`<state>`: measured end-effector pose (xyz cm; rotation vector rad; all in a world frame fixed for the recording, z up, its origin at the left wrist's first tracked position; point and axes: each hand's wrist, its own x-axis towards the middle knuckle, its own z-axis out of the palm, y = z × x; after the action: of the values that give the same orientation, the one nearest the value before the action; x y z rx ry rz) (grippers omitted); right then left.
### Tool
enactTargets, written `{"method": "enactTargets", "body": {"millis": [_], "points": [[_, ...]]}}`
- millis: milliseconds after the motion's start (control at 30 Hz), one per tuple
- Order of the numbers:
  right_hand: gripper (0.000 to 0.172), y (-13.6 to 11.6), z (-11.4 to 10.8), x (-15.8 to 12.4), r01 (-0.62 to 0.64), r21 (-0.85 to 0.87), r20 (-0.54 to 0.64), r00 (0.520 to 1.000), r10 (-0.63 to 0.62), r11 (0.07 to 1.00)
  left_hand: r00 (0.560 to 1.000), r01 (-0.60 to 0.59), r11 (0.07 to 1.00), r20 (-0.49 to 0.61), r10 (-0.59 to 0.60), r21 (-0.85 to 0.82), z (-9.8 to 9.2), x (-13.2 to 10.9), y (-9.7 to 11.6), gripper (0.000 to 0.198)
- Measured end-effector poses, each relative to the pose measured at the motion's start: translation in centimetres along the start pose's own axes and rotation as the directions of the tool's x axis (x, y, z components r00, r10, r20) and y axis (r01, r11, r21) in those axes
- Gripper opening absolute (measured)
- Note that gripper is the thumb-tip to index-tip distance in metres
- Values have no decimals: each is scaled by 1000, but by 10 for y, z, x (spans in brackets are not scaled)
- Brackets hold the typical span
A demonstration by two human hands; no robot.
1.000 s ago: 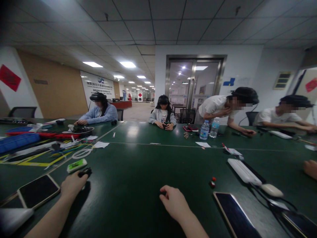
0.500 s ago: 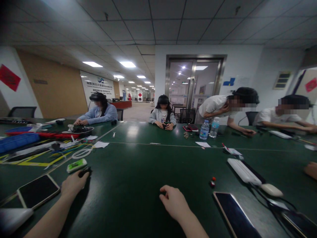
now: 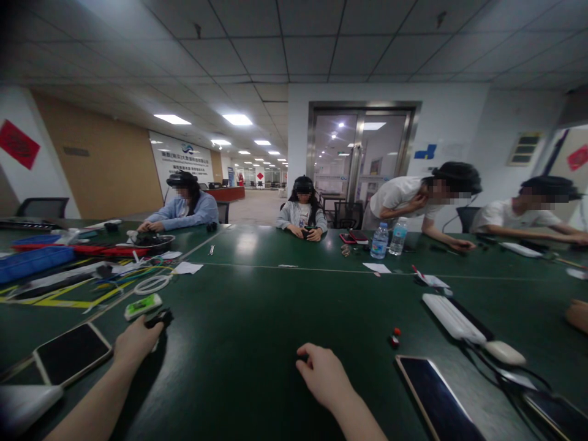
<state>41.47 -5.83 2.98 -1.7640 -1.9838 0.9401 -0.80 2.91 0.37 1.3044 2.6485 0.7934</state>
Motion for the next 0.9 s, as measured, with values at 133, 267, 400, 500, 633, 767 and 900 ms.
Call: {"method": "enactTargets", "body": {"millis": [133,267,400,500,633,767,900], "points": [[32,0,-1,0,-8,10,12,1000,8,1000,1000,21,996,18,-23,84,-2,-1,2,50],[32,0,0,0,-2,3,9,1000,2,1000,999,38,991,27,-42,128,-3,-2,4,51],[32,0,1,1,15,-13,-7,1000,-15,1000,998,42,988,42,-49,147,-6,-5,6,54],[32,1,1,2,11,-14,-9,1000,-11,1000,998,37,984,35,-44,176,-7,-7,8,53],[32,0,0,1,-14,4,-1,1000,14,1000,999,24,982,23,-29,188,-6,-9,9,50],[32,-1,-1,0,-24,12,13,1000,24,1000,999,6,981,41,-14,192,-8,-10,9,50],[32,-1,-1,0,-22,6,17,1000,22,1000,998,-28,981,65,16,192,-9,-14,14,53]]}}
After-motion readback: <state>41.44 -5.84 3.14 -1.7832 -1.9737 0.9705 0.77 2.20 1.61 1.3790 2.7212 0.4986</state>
